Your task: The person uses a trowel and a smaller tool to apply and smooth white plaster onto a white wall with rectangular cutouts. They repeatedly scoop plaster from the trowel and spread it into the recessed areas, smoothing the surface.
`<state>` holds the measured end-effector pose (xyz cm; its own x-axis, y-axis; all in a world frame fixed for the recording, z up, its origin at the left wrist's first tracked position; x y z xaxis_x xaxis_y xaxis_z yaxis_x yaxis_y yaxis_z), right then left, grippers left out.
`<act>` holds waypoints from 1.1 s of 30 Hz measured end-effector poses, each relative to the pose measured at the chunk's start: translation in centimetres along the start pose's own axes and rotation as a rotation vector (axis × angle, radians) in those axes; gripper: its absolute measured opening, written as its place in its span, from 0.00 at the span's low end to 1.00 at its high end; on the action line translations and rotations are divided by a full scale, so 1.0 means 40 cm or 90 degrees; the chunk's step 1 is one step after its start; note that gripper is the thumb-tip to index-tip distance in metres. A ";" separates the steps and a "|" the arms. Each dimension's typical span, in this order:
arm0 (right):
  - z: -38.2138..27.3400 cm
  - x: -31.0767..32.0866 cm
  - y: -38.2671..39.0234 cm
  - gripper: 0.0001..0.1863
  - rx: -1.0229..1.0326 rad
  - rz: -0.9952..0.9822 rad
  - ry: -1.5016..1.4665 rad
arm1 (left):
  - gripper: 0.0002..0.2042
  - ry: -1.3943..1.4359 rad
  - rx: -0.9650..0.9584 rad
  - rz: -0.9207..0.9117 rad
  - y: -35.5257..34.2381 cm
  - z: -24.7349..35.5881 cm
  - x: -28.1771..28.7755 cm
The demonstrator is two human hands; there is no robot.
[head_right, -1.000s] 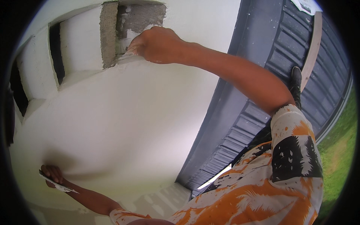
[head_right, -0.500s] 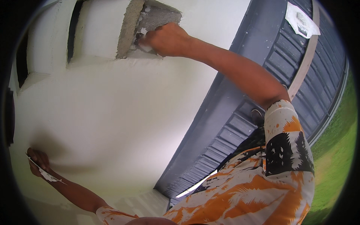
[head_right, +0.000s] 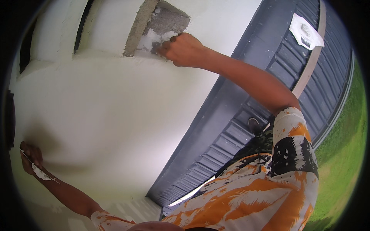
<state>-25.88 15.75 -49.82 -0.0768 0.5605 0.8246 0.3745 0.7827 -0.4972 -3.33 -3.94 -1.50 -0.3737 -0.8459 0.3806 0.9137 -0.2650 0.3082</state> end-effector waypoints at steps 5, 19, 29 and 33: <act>0.034 0.071 -0.025 0.24 -0.016 0.093 -0.006 | 0.11 -0.049 -0.012 0.036 0.026 0.005 0.017; 0.094 0.052 -0.060 0.23 -0.052 0.138 0.046 | 0.12 -0.090 -0.020 0.001 0.023 0.010 0.021; 0.095 0.065 0.044 0.28 -0.071 0.135 -0.033 | 0.12 -0.013 0.007 -0.011 0.025 0.011 0.018; 0.080 -0.031 0.060 0.28 -0.014 0.034 0.040 | 0.12 -0.040 0.000 -0.017 0.012 0.005 0.013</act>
<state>-27.86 17.80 -52.89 0.0012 0.5829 0.8125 0.3967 0.7456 -0.5355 -3.11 -4.44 -0.99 -0.4068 -0.8081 0.4260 0.9035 -0.2871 0.3181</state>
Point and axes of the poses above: each hand's wrist, its own y-axis away from the middle knuckle, its own x-axis out of the back of the hand, z = x × y, the point moved 6 cm from there along -y, towards the middle knuckle, and after that the axes turned 13 degrees about -z, right-handed, at the moved point
